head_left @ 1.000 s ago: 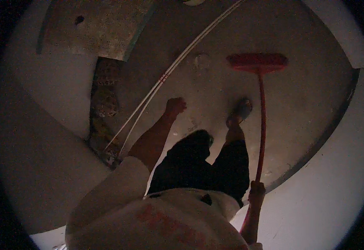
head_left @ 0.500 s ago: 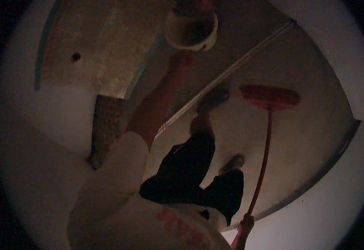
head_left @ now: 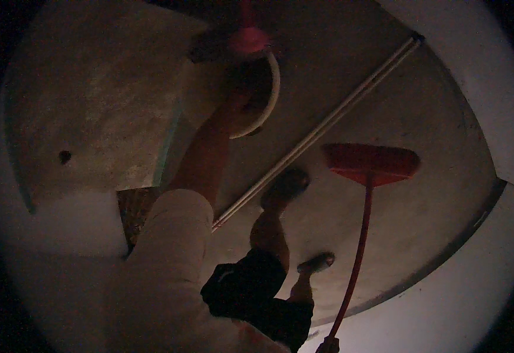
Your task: The person sweeps debris from a tiled hallway into a red dustpan using a broom, walks to a concrete stairwell landing and sweeps the surface, and uses the broom to clean a red pipe and the wall surface near the ceiling.
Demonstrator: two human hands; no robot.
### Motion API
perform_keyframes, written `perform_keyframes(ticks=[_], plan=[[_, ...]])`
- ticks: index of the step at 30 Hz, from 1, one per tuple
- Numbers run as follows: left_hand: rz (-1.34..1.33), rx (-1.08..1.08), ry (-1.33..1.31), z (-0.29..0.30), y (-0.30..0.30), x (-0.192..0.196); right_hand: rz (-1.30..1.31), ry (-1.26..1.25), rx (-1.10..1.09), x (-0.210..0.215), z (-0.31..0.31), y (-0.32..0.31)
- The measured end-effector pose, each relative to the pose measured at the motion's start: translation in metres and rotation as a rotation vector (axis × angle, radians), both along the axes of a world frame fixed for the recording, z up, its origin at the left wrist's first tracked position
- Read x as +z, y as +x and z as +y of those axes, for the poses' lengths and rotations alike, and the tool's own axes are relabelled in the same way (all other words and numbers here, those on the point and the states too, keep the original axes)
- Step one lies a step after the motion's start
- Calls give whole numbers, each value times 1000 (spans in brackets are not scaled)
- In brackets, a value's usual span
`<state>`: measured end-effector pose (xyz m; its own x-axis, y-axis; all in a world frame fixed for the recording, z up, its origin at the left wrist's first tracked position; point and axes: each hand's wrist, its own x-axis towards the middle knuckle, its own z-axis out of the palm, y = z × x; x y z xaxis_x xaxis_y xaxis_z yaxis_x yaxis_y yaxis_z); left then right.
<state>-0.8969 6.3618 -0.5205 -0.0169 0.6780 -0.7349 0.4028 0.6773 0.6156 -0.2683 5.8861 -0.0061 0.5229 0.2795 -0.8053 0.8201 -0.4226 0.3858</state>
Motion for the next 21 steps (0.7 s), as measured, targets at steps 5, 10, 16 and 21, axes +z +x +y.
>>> perform_keyframes(ticks=[5, 10, 16, 21], plan=[[-63, -72, -30, 10, 9, -23, 15, 13, 14, 19, 26, -18], [-185, -78, -47, 9, 6, -28, 59, 33, -14, 23, 27, -27], [-569, 131, -187, -50, -36, 10, 135, 122, -22, 40, 13, -52], [-841, 310, -196, -48, -59, 42, 148, 80, -39, 44, 6, -56]])
